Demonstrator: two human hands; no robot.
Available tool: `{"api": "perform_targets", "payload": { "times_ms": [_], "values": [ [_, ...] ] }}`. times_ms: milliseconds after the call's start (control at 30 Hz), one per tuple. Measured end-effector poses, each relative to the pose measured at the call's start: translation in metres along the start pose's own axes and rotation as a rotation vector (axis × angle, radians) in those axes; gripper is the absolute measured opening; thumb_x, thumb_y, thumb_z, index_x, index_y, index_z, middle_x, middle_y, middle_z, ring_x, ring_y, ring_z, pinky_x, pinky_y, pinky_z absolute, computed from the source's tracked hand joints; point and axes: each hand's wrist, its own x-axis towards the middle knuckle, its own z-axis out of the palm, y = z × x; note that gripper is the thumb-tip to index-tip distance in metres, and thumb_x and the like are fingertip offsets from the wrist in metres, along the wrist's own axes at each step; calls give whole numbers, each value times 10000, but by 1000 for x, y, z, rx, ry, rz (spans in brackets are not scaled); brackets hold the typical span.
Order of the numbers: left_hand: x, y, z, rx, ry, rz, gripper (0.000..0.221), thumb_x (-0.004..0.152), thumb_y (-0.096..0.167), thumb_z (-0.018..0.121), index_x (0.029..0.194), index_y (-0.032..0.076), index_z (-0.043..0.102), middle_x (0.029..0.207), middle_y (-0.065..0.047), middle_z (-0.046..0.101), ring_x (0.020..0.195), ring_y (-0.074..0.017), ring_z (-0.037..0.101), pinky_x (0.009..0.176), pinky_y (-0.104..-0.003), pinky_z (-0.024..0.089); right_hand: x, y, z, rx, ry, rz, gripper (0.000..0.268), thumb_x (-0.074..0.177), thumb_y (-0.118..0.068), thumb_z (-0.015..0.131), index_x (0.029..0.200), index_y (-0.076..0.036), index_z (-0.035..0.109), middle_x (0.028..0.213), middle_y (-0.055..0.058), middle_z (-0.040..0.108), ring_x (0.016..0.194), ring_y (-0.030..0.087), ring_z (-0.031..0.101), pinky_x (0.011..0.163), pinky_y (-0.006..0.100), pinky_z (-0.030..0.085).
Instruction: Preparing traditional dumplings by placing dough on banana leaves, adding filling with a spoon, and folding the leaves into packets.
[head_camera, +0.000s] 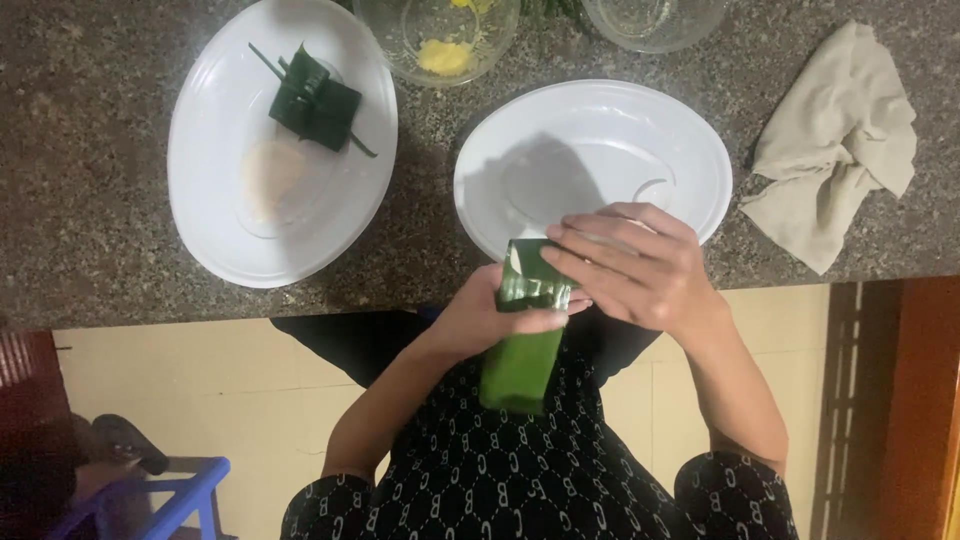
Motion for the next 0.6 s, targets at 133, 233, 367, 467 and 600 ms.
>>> {"api": "perform_targets", "payload": {
  "times_ms": [133, 233, 367, 467, 600],
  "values": [
    [-6, -20, -2, -81, 27, 75, 417, 721, 105, 773, 1071, -53, 610, 993, -128, 655, 940, -175, 620, 866, -419, 510, 18, -14, -13, -144, -53, -60, 213, 917, -136, 528, 895, -31, 712, 906, 136, 721, 861, 271, 672, 771, 358, 508],
    [-7, -32, -7, 25, 15, 147, 397, 755, 153, 764, 1083, -21, 621, 899, -73, 647, 847, -106, 586, 776, -368, 503, 14, -20, -15, -259, -110, -68, 208, 858, -122, 542, 948, -72, 723, 954, 128, 724, 879, 243, 676, 793, 354, 508],
    [-11, -17, -2, -56, 21, 139, 312, 871, 210, 639, 1082, -20, 628, 780, -88, 645, 689, -122, 585, 658, -340, 509, 14, -25, -16, -330, -147, -69, 229, 848, -149, 528, 959, -104, 723, 979, 120, 723, 887, 224, 680, 799, 343, 505],
    [-13, -17, 0, -131, 28, 127, 310, 939, 213, 542, 1106, -38, 615, 696, -85, 628, 612, -106, 561, 622, -305, 509, 12, -28, -15, -358, -143, -67, 242, 850, -153, 510, 957, -107, 722, 993, 117, 721, 891, 218, 680, 795, 341, 505],
    [-10, -20, -3, -169, 37, 126, 330, 974, 211, 470, 1125, -47, 611, 591, -61, 593, 493, -52, 473, 509, -259, 464, -1, -26, -9, -293, -138, -19, 310, 828, -198, 459, 981, -109, 715, 998, 122, 717, 885, 218, 677, 778, 351, 505]
  ]
}}
